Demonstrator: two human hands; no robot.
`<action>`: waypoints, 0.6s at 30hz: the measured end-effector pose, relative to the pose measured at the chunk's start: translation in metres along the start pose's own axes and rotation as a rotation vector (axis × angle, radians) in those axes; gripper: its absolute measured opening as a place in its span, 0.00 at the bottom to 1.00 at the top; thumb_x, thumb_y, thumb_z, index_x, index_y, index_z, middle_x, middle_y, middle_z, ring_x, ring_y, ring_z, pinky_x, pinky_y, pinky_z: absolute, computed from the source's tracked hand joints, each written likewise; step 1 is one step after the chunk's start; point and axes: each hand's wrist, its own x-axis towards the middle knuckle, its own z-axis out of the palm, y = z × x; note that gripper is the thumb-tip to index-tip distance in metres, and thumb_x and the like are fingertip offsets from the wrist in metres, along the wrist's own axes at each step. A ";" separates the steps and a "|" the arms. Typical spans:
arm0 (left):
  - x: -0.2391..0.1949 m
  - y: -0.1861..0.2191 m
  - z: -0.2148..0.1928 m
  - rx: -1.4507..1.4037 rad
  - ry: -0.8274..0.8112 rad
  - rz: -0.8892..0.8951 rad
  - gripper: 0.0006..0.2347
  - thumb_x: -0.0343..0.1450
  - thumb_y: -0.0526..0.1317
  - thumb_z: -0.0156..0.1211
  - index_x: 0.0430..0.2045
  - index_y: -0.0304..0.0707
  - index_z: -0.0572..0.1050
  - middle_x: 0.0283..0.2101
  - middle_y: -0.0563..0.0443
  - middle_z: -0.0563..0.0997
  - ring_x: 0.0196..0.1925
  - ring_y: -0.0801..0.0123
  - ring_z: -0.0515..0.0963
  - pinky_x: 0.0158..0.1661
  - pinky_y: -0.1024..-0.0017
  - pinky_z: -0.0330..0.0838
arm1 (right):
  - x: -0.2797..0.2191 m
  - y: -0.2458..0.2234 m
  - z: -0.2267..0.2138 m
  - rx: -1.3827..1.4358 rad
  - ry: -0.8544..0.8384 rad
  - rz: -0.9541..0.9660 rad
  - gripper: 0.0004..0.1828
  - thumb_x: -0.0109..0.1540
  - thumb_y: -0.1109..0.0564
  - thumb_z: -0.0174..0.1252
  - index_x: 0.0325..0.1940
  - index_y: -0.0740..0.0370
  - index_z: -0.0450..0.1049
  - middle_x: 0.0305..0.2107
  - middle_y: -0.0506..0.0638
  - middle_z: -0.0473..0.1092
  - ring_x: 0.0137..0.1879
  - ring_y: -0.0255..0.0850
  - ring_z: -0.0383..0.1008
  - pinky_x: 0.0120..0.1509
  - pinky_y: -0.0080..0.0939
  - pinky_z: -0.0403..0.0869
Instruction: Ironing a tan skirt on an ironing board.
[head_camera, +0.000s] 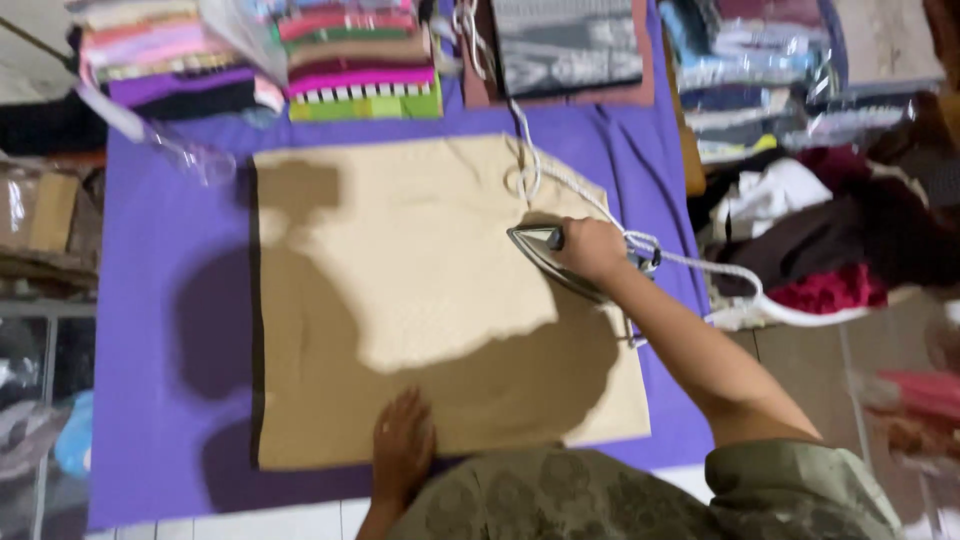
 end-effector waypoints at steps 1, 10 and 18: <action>0.002 -0.004 0.001 0.001 0.018 0.007 0.15 0.68 0.39 0.61 0.49 0.39 0.75 0.64 0.42 0.73 0.69 0.55 0.69 0.67 0.52 0.56 | 0.021 0.002 -0.002 -0.006 0.017 -0.005 0.19 0.54 0.41 0.63 0.39 0.56 0.80 0.34 0.61 0.78 0.40 0.57 0.80 0.46 0.56 0.78; -0.041 -0.079 0.082 0.027 -0.043 -0.032 0.18 0.57 0.44 0.69 0.40 0.44 0.78 0.58 0.42 0.77 0.63 0.53 0.73 0.61 0.48 0.61 | 0.150 0.083 -0.022 0.100 0.252 0.455 0.22 0.57 0.42 0.64 0.43 0.62 0.81 0.38 0.64 0.79 0.44 0.61 0.80 0.49 0.58 0.78; 0.060 -0.016 0.029 -0.205 0.182 0.053 0.19 0.67 0.42 0.63 0.52 0.40 0.72 0.64 0.43 0.73 0.69 0.53 0.70 0.66 0.53 0.62 | 0.055 0.021 -0.027 -0.133 -0.158 -0.179 0.22 0.54 0.36 0.65 0.39 0.54 0.80 0.31 0.59 0.78 0.38 0.56 0.80 0.45 0.56 0.78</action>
